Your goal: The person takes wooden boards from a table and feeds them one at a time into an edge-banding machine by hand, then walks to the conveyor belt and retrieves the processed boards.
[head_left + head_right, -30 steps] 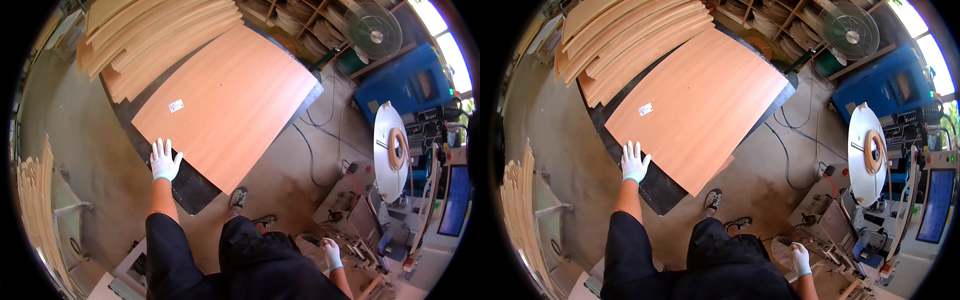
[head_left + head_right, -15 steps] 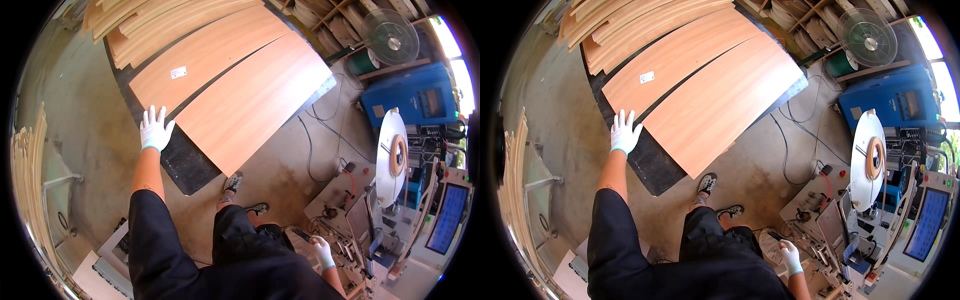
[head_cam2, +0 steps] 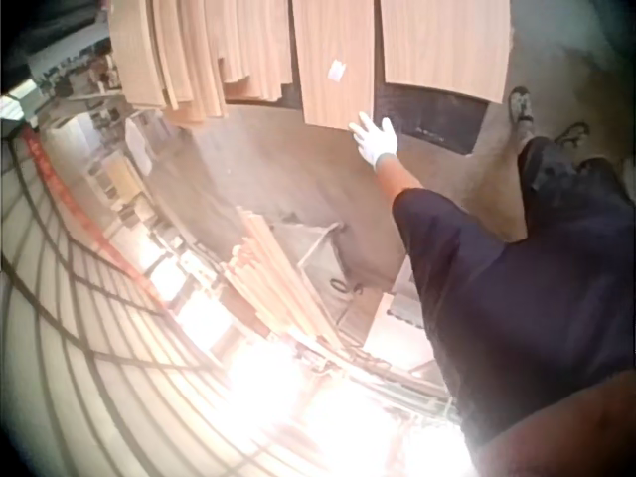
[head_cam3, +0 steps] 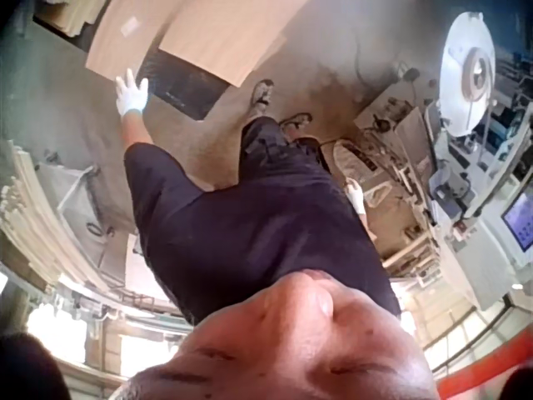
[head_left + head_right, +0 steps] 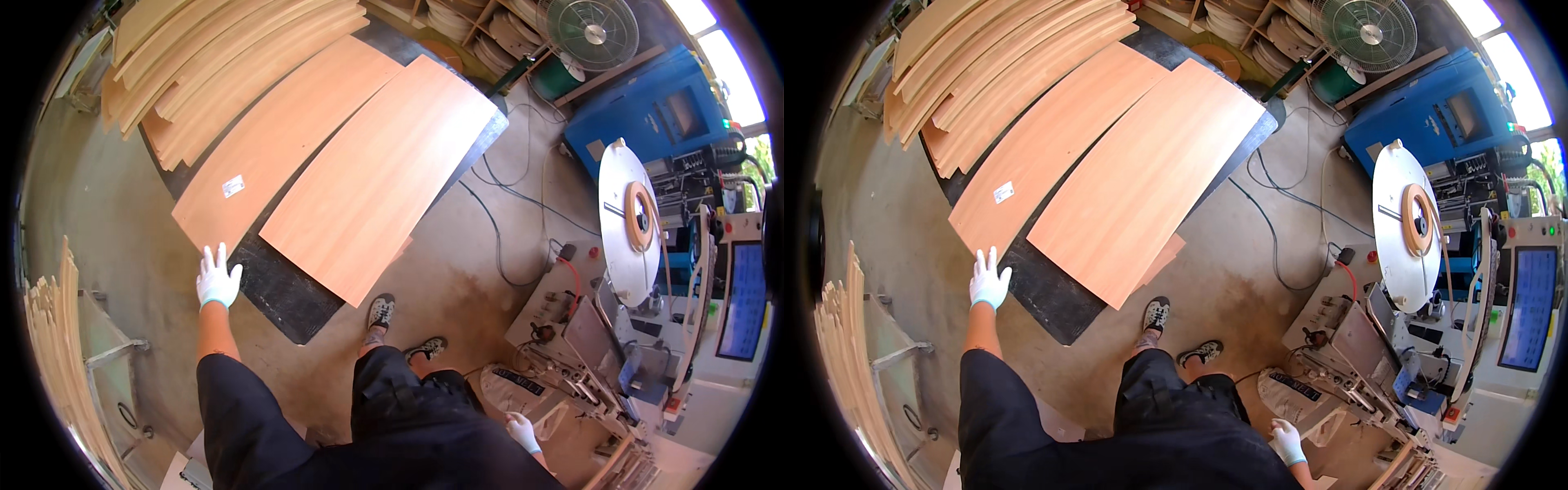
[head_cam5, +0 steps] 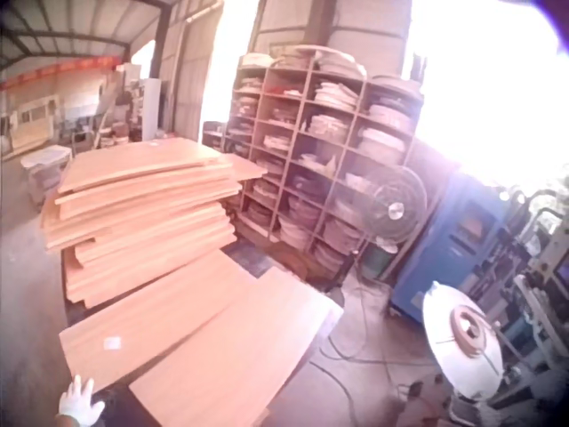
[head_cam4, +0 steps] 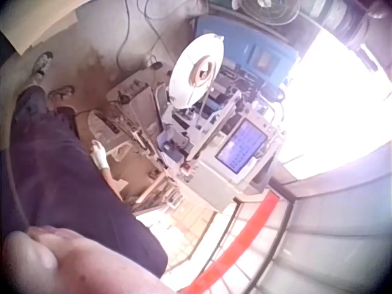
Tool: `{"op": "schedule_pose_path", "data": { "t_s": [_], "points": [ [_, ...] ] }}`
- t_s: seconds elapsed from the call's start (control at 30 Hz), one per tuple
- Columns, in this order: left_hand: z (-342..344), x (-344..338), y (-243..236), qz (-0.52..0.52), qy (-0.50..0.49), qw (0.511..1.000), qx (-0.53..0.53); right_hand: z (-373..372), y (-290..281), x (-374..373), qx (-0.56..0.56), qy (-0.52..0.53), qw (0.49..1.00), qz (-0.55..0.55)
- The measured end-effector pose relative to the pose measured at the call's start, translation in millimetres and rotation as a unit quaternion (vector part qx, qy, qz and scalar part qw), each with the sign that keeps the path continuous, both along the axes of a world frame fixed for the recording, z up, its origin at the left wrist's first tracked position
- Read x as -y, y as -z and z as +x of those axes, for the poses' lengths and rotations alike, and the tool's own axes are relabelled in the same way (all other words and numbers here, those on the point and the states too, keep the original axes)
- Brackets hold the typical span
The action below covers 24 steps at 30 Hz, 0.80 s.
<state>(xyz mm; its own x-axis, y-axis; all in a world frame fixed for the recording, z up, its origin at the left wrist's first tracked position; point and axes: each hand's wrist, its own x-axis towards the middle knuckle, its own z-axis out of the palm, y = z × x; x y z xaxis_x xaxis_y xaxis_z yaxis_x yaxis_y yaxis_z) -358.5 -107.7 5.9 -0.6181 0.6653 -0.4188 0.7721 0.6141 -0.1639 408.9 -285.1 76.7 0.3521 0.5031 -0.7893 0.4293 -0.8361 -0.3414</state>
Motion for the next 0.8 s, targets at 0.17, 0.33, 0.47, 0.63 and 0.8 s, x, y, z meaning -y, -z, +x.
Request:
{"op": "schedule_pose_path", "data": {
  "t_s": [0.17,0.33,0.47,0.63,0.8],
  "points": [
    [-29,69,14,0.011,-0.112,0.993,0.023,-18,-30,0,0.007,0.011,1.000,-0.010],
    [-60,171,68,0.139,-0.293,0.937,0.131,-5,4,-1,-0.005,-0.016,0.998,0.053],
    [-89,212,102,0.413,-0.383,0.814,0.144,-39,-6,-32,-0.015,-0.074,0.997,0.016],
    [-97,189,108,0.529,-0.595,0.567,0.212,-10,20,-52,-0.041,-0.095,0.993,0.051],
    [-103,223,82,0.514,-0.668,0.380,0.381,-66,-25,-124,0.021,-0.188,0.981,0.028]
  ]
}}
